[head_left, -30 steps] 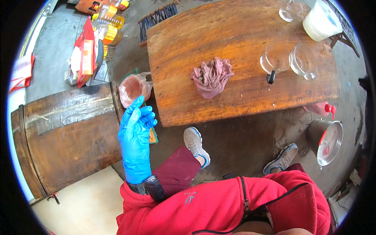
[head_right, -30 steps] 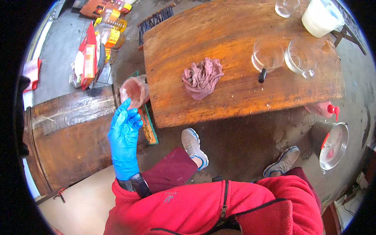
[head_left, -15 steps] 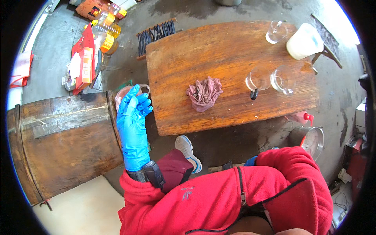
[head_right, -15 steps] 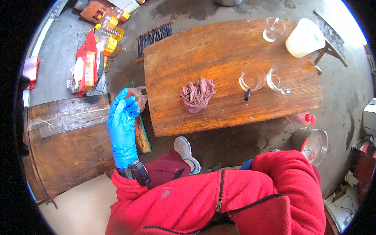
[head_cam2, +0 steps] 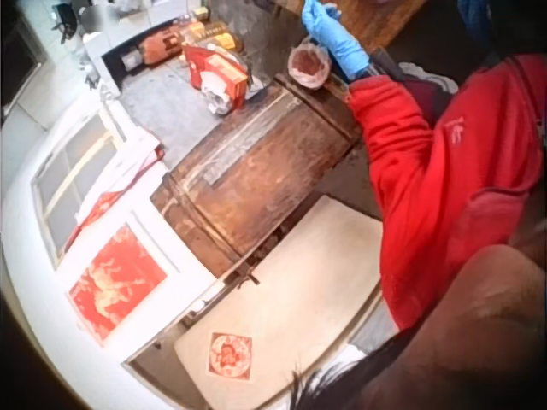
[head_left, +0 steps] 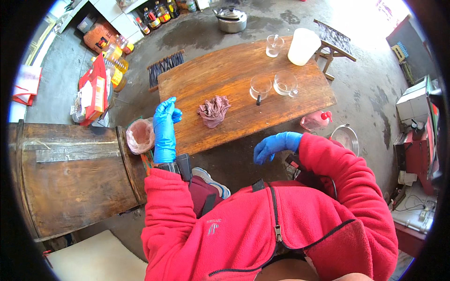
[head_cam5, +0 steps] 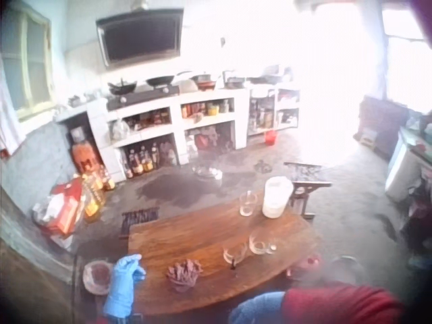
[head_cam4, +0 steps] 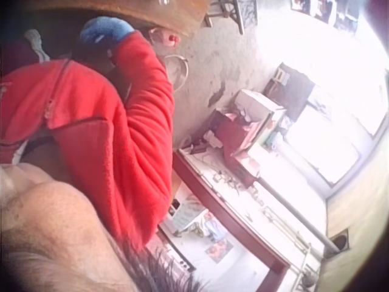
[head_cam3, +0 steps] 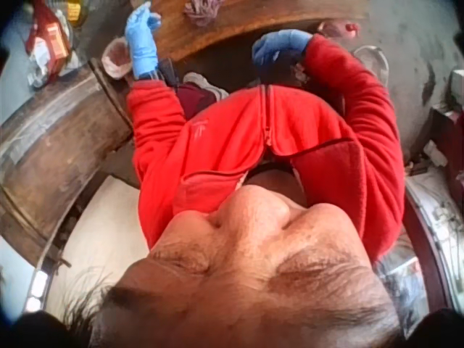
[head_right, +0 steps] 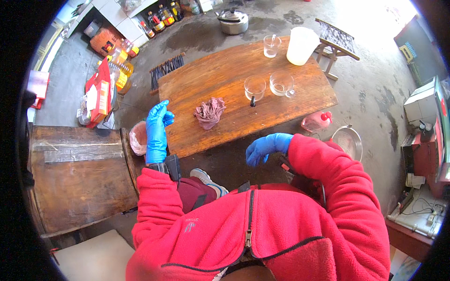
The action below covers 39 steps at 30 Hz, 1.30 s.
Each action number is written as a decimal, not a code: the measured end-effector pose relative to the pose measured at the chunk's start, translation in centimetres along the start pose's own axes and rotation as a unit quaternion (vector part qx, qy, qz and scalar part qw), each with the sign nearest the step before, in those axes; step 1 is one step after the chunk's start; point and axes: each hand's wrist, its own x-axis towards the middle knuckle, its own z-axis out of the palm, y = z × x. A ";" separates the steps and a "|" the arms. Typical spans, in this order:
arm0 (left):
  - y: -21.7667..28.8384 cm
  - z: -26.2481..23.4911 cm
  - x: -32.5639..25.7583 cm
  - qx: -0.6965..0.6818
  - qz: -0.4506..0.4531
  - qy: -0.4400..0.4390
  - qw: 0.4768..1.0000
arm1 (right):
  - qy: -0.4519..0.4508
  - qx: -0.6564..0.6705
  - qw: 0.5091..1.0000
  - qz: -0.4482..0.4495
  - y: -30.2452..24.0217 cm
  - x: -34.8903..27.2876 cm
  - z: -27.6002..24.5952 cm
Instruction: The person wipes a wooden table with a pink cloth, repeatedly dipping the cloth into a metal bowl of soapy water and wringing it out. They move two clear glass mugs aside to reach the surface, then wipe the table in multiple passes. The person also handles a pink plastic bottle and a white plastic jug on the table.
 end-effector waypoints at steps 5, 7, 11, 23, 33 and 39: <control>-0.9 -1.7 -0.4 0.048 -0.027 0.104 0.993 | 0.143 0.008 0.988 -0.059 -0.3 -8.3 0.9; -1.1 -2.2 -0.6 0.067 -0.017 0.132 0.989 | 0.187 0.007 0.981 -0.044 -1.3 -10.5 1.3; -2.3 -2.1 -0.3 0.045 -0.047 0.130 0.989 | 0.272 -0.049 0.959 -0.058 -4.6 -13.4 1.3; -13.3 4.4 0.6 0.523 0.128 -0.157 0.828 | 0.352 -0.426 0.830 -0.077 -4.8 -7.4 0.9; -16.9 15.0 -2.9 0.608 0.158 -0.129 0.768 | 0.358 -0.463 0.789 -0.186 -3.7 -7.5 2.5; -12.7 19.1 -7.8 0.337 -0.037 -0.267 0.902 | 0.387 -0.478 0.757 -0.220 -4.3 -7.7 2.7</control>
